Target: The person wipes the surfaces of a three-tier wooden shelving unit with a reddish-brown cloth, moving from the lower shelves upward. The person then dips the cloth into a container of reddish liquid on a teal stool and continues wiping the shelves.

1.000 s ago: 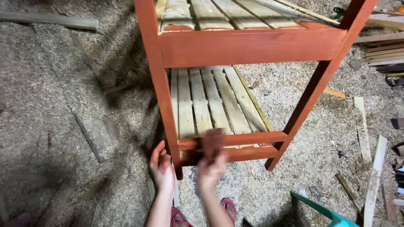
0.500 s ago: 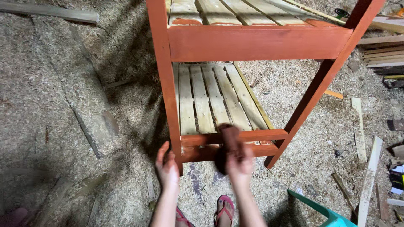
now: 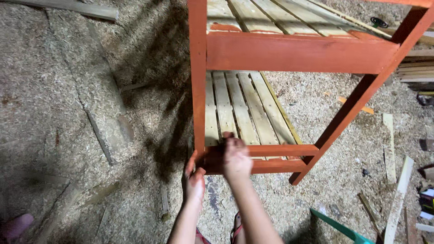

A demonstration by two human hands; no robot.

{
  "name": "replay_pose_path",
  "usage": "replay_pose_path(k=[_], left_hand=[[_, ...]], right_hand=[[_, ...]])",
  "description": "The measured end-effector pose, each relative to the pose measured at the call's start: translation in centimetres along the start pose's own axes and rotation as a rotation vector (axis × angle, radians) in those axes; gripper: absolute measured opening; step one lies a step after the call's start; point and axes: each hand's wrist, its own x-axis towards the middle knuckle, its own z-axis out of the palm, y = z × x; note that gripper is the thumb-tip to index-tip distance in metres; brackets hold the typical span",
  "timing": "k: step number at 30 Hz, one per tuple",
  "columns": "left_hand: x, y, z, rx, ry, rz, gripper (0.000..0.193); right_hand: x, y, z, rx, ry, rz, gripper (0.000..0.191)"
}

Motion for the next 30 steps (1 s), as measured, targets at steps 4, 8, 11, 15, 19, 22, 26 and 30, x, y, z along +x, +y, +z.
replay_pose_path(k=[4, 8, 11, 15, 19, 22, 26, 30], left_hand=[[0.5, 0.3, 0.6, -0.058, -0.148, 0.264, 0.067], [0.4, 0.4, 0.2, -0.044, -0.104, 0.202, 0.073], [0.1, 0.4, -0.8, -0.024, -0.108, 0.070, 0.077], [0.8, 0.4, -2.0, -0.039, -0.170, 0.110, 0.079], [1.6, -0.1, -3.0, -0.003, -0.197, 0.169, 0.080], [1.9, -0.2, -3.4, 0.050, -0.200, 0.168, 0.080], [2.6, 0.5, -3.8, -0.028, -0.234, 0.142, 0.080], [3.3, 1.6, -6.1, -0.176, -0.287, 0.106, 0.075]], right_hand=[[-2.3, -3.4, 1.2, -0.157, -0.093, -0.246, 0.050], [-4.6, -1.2, 0.8, 0.246, -0.054, -0.315, 0.047], [-6.4, 2.6, 1.7, 0.556, -0.180, -0.296, 0.047], [-5.9, 8.1, 1.3, 0.717, -0.154, -0.273, 0.046], [-6.1, 10.4, 2.6, 0.911, 0.153, -0.041, 0.051], [-5.0, 8.2, 6.1, 0.754, 0.300, -0.199, 0.047], [-6.5, 4.5, 10.3, 0.560, 0.551, -0.427, 0.053], [-9.3, 1.2, 12.5, 0.532, 0.252, -0.442, 0.037]])
